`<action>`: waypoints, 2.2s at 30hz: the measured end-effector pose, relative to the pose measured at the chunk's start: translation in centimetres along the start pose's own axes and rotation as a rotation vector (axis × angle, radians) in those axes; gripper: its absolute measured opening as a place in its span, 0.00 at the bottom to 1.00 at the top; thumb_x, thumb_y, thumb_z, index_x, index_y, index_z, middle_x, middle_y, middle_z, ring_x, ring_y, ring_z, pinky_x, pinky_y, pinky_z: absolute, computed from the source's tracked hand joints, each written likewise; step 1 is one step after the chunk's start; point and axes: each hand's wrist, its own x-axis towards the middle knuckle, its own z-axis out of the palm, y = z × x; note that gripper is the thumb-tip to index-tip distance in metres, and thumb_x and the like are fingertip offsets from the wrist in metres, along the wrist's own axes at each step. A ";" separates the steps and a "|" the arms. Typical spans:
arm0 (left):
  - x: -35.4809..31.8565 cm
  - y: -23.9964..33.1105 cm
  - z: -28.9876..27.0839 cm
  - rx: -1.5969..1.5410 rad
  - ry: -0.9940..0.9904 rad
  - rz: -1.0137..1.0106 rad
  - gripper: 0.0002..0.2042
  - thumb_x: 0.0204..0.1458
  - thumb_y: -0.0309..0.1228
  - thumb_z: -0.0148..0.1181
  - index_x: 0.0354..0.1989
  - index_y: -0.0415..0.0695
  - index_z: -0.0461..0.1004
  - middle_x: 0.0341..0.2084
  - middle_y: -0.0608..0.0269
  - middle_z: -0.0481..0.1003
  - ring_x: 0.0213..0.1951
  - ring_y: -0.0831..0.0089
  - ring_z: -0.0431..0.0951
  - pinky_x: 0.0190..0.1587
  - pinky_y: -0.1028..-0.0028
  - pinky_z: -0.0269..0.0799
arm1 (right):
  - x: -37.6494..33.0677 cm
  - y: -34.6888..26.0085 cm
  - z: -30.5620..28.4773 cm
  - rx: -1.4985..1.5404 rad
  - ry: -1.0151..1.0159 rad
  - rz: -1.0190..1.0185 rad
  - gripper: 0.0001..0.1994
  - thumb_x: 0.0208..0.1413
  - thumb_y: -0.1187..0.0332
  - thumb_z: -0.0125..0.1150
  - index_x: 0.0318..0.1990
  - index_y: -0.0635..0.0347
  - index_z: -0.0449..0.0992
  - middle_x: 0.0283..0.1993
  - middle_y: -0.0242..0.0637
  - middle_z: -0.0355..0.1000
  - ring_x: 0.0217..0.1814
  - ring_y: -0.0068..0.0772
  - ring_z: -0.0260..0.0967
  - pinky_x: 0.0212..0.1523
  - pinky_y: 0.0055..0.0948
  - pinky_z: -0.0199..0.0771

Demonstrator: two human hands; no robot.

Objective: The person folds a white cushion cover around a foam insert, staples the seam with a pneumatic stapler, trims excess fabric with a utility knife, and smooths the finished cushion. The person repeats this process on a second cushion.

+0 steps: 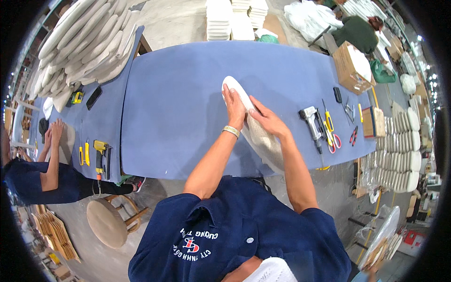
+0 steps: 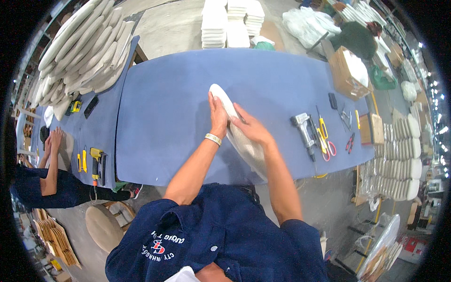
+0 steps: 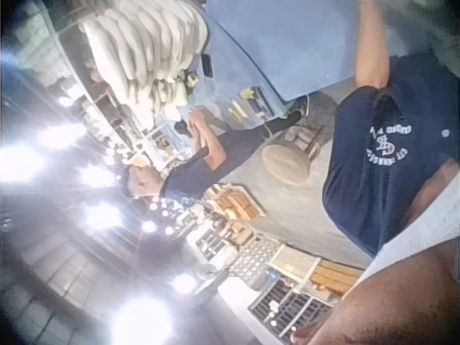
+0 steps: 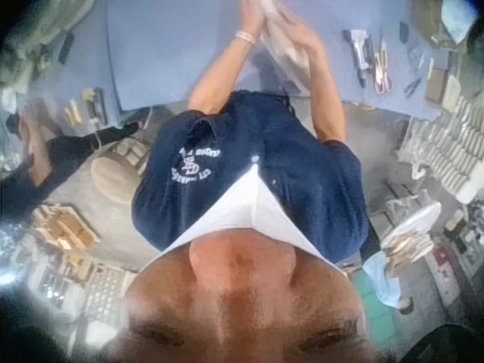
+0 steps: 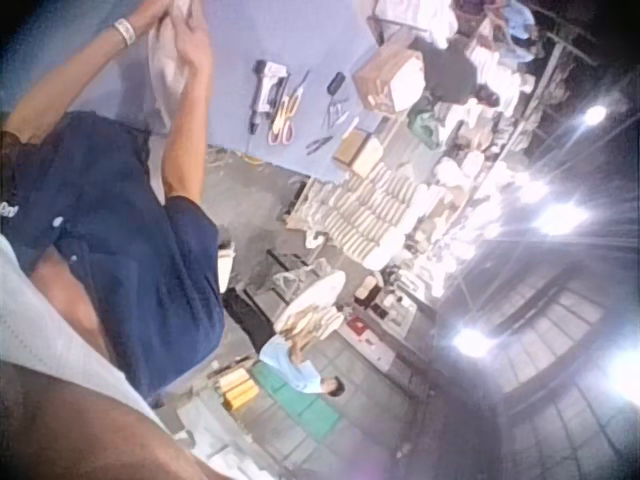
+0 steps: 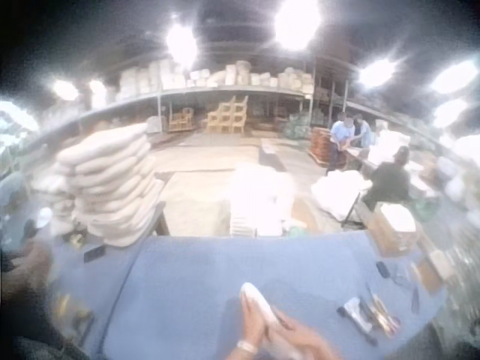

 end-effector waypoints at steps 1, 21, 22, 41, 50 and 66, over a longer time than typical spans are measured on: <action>0.4 -0.1 0.3 0.024 0.016 0.017 0.33 0.74 0.50 0.27 0.80 0.45 0.38 0.80 0.49 0.35 0.80 0.56 0.28 0.79 0.60 0.29 | 1.4 -0.7 0.1 0.085 -0.023 0.009 0.36 0.72 0.47 0.49 0.79 0.57 0.51 0.82 0.43 0.48 0.85 0.41 0.41 0.81 0.35 0.43; -0.1 -1.4 3.4 0.194 0.097 0.035 0.37 0.71 0.58 0.21 0.81 0.49 0.35 0.80 0.47 0.31 0.80 0.47 0.26 0.77 0.46 0.22 | 6.8 1.1 -1.7 0.409 -0.092 -0.013 0.33 0.76 0.44 0.33 0.80 0.52 0.49 0.85 0.40 0.36 0.87 0.38 0.30 0.83 0.36 0.33; -0.4 -1.2 3.6 0.172 0.113 0.031 0.37 0.71 0.58 0.22 0.81 0.48 0.35 0.80 0.44 0.30 0.79 0.45 0.26 0.76 0.42 0.24 | 7.2 1.8 -1.5 0.326 -0.074 0.002 0.33 0.76 0.45 0.33 0.80 0.52 0.50 0.85 0.40 0.37 0.87 0.38 0.32 0.83 0.35 0.34; -5.1 -3.5 5.0 0.229 0.186 0.149 0.36 0.71 0.56 0.23 0.81 0.47 0.38 0.80 0.43 0.33 0.80 0.45 0.31 0.76 0.41 0.26 | -9.2 0.4 -3.7 0.090 -0.110 0.557 0.34 0.76 0.44 0.33 0.80 0.55 0.47 0.84 0.43 0.43 0.86 0.40 0.37 0.82 0.35 0.35; -11.6 -5.0 6.5 0.196 0.164 0.127 0.36 0.71 0.56 0.24 0.81 0.47 0.36 0.80 0.43 0.32 0.80 0.46 0.30 0.77 0.46 0.26 | -3.6 3.4 -2.2 0.184 -0.121 0.167 0.33 0.76 0.45 0.31 0.81 0.53 0.45 0.84 0.38 0.42 0.86 0.37 0.35 0.82 0.34 0.35; -15.2 -6.3 9.6 0.304 0.332 0.187 0.34 0.74 0.50 0.24 0.79 0.38 0.38 0.80 0.44 0.36 0.80 0.55 0.32 0.79 0.61 0.31 | -4.9 9.3 -3.1 0.415 -0.295 -0.269 0.35 0.77 0.49 0.29 0.80 0.62 0.36 0.86 0.42 0.30 0.87 0.39 0.23 0.83 0.37 0.26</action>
